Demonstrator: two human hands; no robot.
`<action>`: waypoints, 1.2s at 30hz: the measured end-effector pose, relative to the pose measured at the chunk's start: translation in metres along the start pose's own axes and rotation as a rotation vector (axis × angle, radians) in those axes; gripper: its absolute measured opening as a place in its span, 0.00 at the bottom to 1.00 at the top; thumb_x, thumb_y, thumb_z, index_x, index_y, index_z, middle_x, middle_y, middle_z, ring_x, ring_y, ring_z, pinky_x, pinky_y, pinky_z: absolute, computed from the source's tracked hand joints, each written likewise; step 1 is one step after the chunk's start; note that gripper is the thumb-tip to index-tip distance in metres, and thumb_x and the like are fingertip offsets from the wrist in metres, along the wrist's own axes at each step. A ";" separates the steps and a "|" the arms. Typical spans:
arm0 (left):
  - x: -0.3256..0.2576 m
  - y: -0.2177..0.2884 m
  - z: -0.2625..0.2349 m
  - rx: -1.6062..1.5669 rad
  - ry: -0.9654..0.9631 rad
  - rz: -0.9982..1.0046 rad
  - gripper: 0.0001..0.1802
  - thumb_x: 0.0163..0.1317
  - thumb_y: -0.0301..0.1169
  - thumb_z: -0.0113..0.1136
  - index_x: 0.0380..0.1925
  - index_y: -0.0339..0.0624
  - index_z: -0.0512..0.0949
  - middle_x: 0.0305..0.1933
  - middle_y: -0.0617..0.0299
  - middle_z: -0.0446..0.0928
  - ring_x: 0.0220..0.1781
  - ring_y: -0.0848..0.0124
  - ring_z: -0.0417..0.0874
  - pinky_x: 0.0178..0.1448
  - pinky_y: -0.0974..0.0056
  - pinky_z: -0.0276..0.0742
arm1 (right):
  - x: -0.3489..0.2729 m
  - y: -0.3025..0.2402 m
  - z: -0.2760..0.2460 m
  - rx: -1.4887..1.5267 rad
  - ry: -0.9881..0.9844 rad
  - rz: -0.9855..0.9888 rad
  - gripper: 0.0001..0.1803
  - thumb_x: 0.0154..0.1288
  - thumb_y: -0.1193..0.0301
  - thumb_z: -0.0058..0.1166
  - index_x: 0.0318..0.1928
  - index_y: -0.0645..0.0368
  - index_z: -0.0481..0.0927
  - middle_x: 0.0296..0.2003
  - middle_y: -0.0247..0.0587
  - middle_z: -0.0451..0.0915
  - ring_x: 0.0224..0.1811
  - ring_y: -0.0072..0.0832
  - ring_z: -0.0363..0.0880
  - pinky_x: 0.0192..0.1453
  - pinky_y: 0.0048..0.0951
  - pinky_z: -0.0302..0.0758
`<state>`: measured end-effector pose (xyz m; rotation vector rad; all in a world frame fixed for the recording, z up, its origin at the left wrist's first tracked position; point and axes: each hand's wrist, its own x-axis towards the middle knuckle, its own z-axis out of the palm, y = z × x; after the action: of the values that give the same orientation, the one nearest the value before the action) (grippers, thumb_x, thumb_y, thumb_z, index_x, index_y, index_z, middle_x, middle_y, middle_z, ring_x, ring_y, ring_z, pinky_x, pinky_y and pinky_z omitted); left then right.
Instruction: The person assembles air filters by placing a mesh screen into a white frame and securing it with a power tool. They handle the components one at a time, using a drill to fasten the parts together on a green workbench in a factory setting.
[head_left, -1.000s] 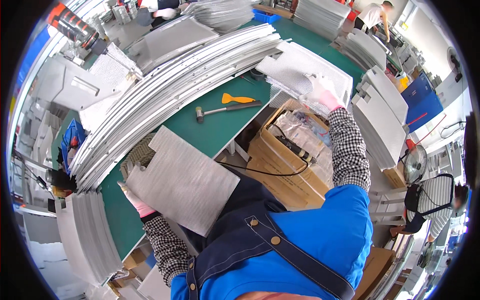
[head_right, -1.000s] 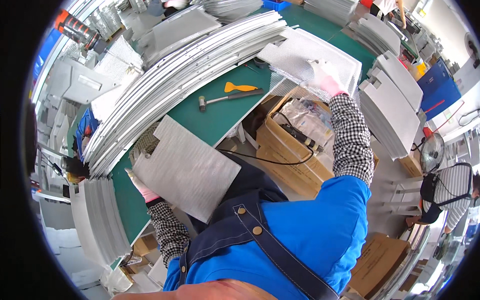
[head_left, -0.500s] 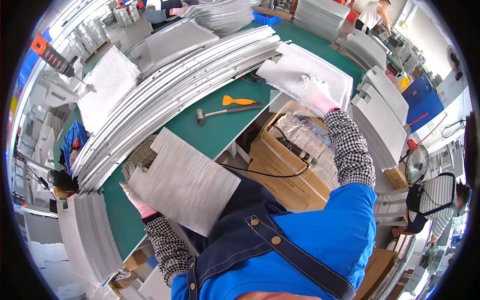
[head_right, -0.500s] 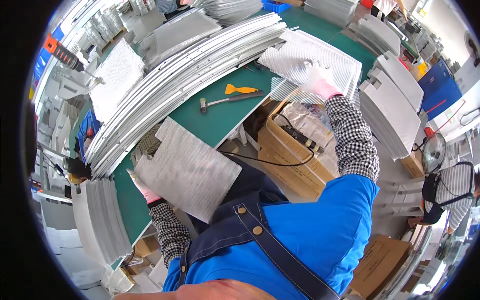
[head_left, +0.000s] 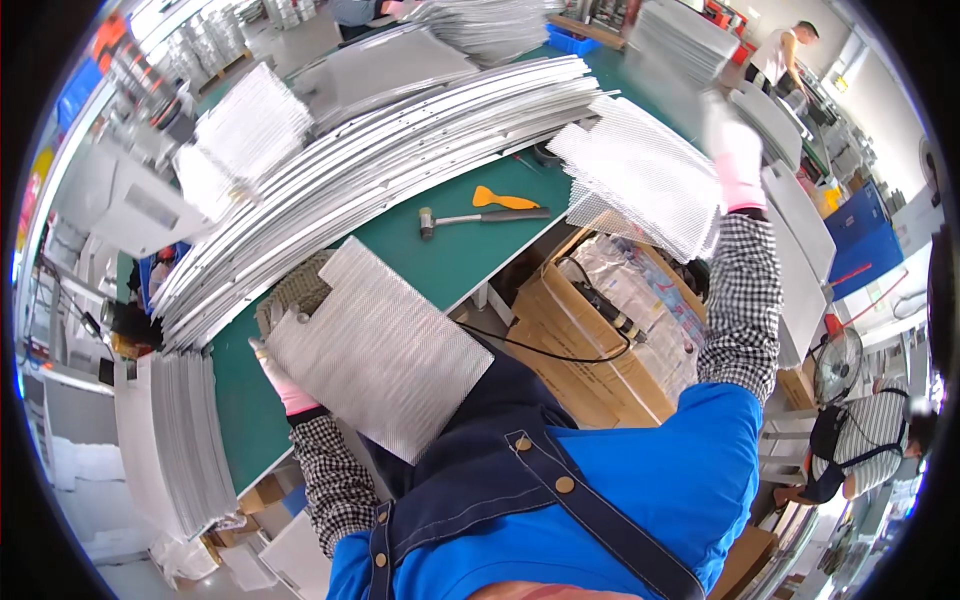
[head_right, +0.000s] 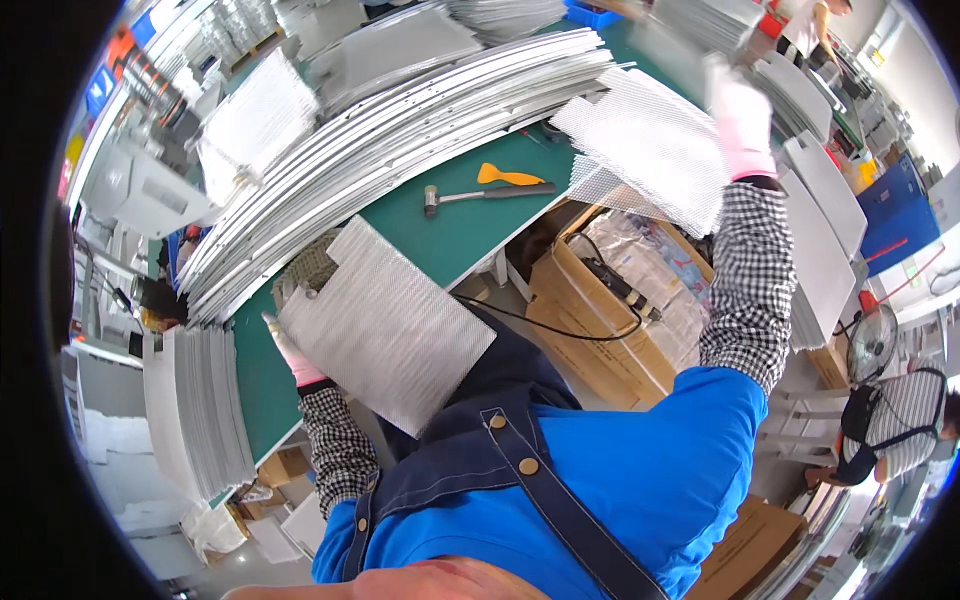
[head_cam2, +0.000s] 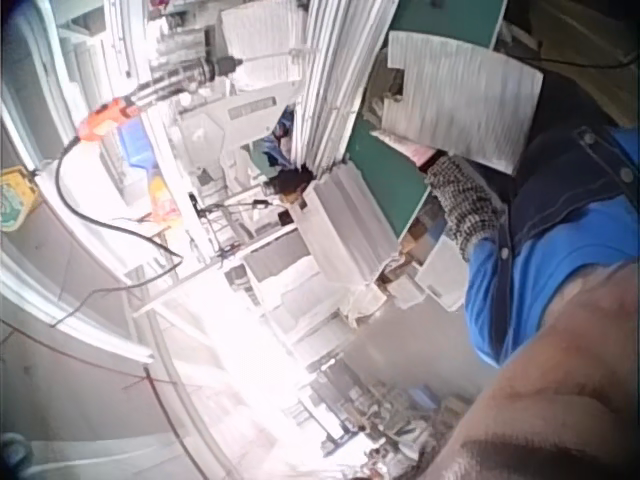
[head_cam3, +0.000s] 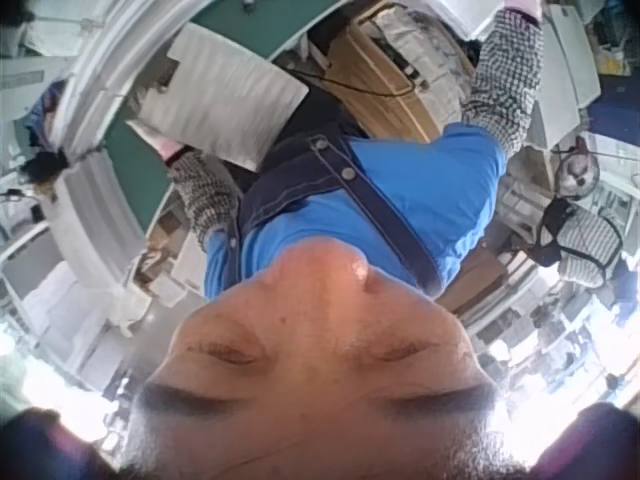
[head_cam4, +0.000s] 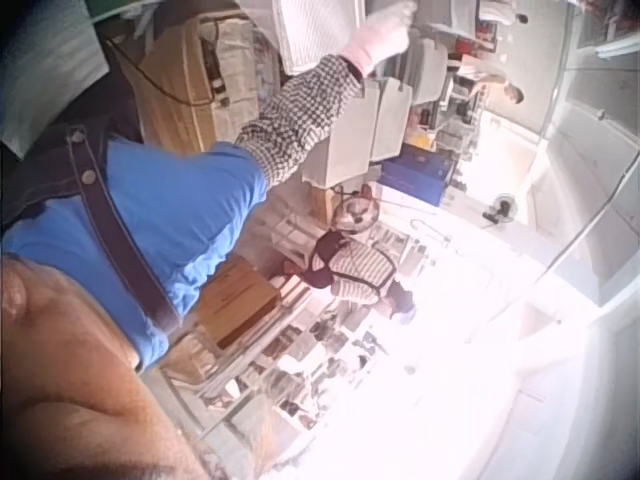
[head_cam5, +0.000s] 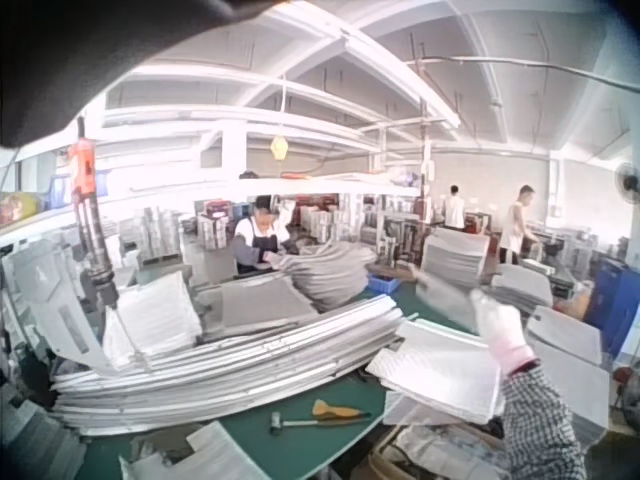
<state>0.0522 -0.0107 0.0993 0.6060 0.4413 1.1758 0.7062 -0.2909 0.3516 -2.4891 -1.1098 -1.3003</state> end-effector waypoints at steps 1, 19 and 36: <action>-0.006 0.003 0.010 0.037 0.129 0.017 0.47 0.71 0.67 0.44 0.75 0.41 0.58 0.68 0.45 0.71 0.59 0.54 0.76 0.68 0.49 0.72 | 0.014 -0.005 -0.032 -0.084 0.008 0.068 0.18 0.75 0.63 0.42 0.58 0.50 0.80 0.43 0.51 0.86 0.41 0.49 0.87 0.45 0.47 0.81; -0.011 0.015 0.043 -0.245 -0.009 -0.092 0.61 0.59 0.82 0.34 0.76 0.42 0.57 0.64 0.39 0.73 0.59 0.51 0.79 0.63 0.45 0.79 | -0.198 -0.369 -0.056 1.915 -1.323 0.248 0.27 0.70 0.83 0.46 0.69 0.70 0.70 0.58 0.42 0.79 0.54 0.24 0.79 0.61 0.24 0.75; -0.007 0.033 0.036 -0.249 -0.201 0.090 0.64 0.55 0.79 0.51 0.74 0.36 0.58 0.53 0.44 0.77 0.49 0.59 0.84 0.49 0.52 0.88 | -0.197 -0.373 -0.015 1.411 -0.648 -0.416 0.38 0.65 0.74 0.60 0.74 0.62 0.62 0.58 0.46 0.78 0.54 0.26 0.80 0.61 0.27 0.76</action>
<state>0.0483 -0.0165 0.1479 0.5244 0.0955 1.2189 0.3810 -0.1361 0.1323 -1.5070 -1.7843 0.4121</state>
